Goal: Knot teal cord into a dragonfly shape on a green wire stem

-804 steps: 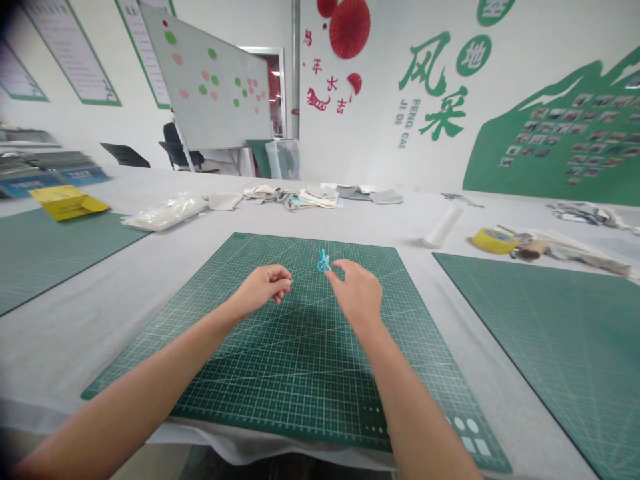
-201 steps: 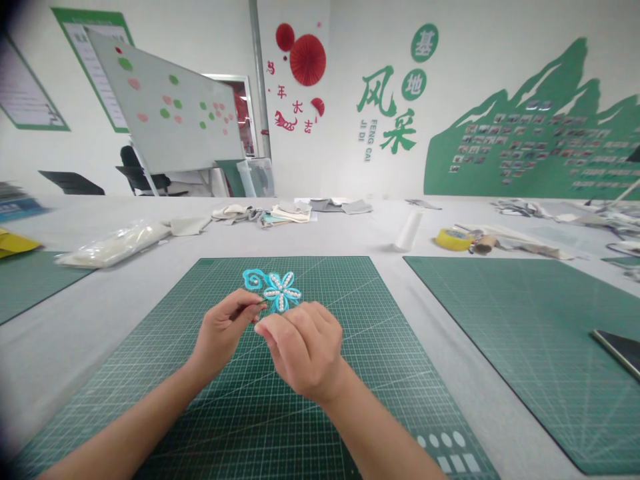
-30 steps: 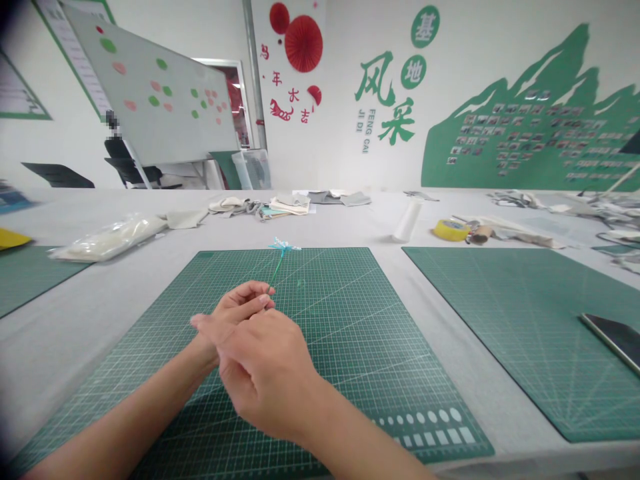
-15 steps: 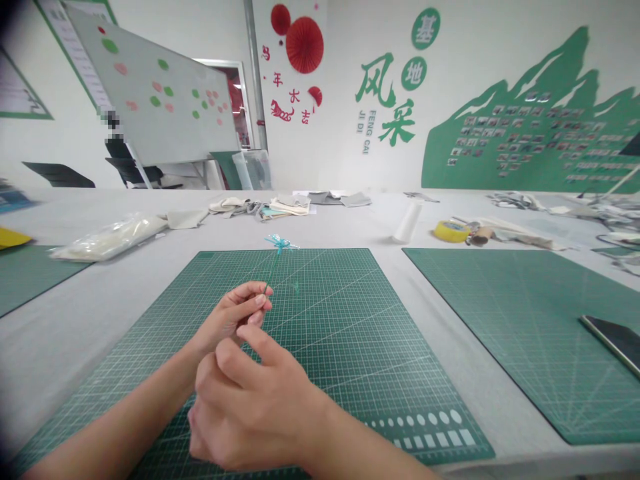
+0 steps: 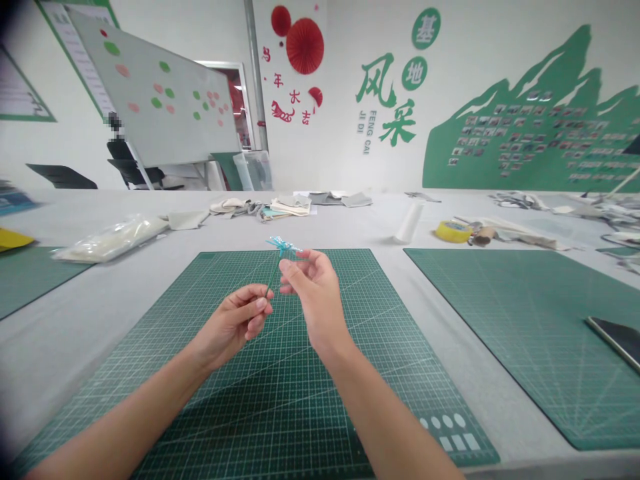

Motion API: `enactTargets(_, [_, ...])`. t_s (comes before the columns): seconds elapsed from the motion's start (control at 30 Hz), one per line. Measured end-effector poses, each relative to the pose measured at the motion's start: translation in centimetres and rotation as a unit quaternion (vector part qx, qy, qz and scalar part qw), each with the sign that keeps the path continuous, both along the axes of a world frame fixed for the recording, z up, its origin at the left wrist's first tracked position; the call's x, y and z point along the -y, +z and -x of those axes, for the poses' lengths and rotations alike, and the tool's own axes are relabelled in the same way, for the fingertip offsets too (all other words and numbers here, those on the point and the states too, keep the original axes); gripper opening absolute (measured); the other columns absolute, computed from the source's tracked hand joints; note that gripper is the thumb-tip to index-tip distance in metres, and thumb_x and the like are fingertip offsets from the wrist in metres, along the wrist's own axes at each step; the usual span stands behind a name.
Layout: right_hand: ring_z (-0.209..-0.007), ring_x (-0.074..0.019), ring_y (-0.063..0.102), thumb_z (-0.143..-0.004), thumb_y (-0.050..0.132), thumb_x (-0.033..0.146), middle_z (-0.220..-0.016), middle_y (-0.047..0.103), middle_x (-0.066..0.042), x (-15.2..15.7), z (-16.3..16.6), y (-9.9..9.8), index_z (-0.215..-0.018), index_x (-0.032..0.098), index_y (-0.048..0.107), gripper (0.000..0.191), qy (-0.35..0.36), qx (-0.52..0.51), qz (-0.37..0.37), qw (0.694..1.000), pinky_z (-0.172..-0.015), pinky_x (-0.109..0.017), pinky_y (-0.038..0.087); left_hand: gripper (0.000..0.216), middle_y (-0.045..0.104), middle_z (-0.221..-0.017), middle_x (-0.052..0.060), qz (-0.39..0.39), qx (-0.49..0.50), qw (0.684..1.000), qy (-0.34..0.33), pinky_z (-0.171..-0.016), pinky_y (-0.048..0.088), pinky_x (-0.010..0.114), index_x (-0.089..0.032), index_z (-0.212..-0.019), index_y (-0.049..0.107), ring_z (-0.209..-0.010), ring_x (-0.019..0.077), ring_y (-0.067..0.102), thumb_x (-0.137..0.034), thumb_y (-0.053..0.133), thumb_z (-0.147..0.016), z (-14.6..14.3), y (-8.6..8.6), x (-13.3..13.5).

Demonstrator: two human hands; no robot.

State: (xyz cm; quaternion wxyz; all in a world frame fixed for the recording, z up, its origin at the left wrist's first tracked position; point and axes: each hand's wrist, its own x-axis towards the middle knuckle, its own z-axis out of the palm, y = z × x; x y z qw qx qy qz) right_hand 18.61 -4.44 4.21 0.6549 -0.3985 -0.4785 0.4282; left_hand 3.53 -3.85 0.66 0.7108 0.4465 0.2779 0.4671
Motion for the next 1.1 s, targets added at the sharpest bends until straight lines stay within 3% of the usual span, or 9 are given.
enactTargets(0.1, [-0.043,-0.0051,0.033,-0.077,0.064,0.042,-0.056,0.048,0.007,0.4,-0.2,-0.5,-0.083,0.018,0.061,0.025,0.008,0.032,0.017,0.999,-0.042,-0.020,0.029,0.017,0.062,-0.069,0.000,0.003,-0.013,1.000,0.004,-0.038,0.032,0.013,-0.015,-0.088,0.065,-0.043,0.0015,0.042,-0.024,0.070,-0.075,0.0,-0.1,-0.1])
enactTargets(0.17, [-0.046,-0.0062,0.033,-0.079,0.062,0.040,-0.053,0.045,0.006,0.9,-0.6,-0.5,-0.073,0.017,0.063,0.024,-0.062,0.088,-0.014,0.994,-0.044,-0.021,0.028,0.018,0.062,-0.069,0.000,0.009,-0.018,1.000,0.000,-0.038,0.031,0.013,-0.015,-0.088,0.065,-0.042,0.0015,0.042,-0.024,0.071,-0.074,-0.1,-0.1,-0.1])
enactTargets(0.3, [-0.048,-0.0081,0.034,-0.083,0.058,0.034,-0.054,0.044,0.006,1.5,-1.4,0.1,-0.079,0.019,0.066,0.017,-0.207,0.185,-0.093,0.956,-0.047,-0.023,0.030,0.018,0.062,-0.069,0.000,0.021,-0.018,1.000,-0.013,-0.038,0.032,0.014,-0.015,-0.088,0.066,-0.043,0.0017,0.042,-0.023,0.071,-0.074,-0.2,-0.3,-0.2])
enactTargets(0.4, [-0.049,-0.0087,0.035,-0.084,0.056,0.031,-0.054,0.042,0.006,1.6,-1.7,0.5,-0.080,0.020,0.065,0.015,-0.265,0.242,-0.139,0.923,-0.050,-0.024,0.032,0.018,0.063,-0.069,0.000,0.027,-0.020,0.999,-0.016,-0.039,0.032,0.014,-0.015,-0.089,0.066,-0.043,0.0017,0.043,-0.022,0.071,-0.074,-0.2,-0.4,-0.2])
enactTargets(0.67, [-0.051,-0.0086,0.037,-0.085,0.056,0.029,-0.054,0.037,0.006,1.2,-2.7,1.3,-0.080,0.018,0.063,0.014,-0.299,0.312,-0.171,0.885,-0.054,-0.024,0.034,0.015,0.064,-0.071,0.001,0.022,-0.021,0.999,-0.025,-0.039,0.031,0.014,-0.015,-0.089,0.066,-0.043,0.0014,0.043,-0.021,0.070,-0.075,-0.2,-0.5,-0.1])
enactTargets(1.1, [-0.047,-0.0072,0.030,-0.084,0.059,0.024,-0.052,0.030,0.008,1.5,-2.9,1.8,-0.079,0.017,0.064,0.010,-0.329,0.284,-0.203,0.877,-0.048,-0.024,0.027,0.014,0.064,-0.072,0.001,0.028,-0.010,0.999,-0.026,-0.038,0.032,0.012,-0.014,-0.090,0.065,-0.043,0.0008,0.044,-0.019,0.068,-0.077,0.1,-0.8,-0.3])
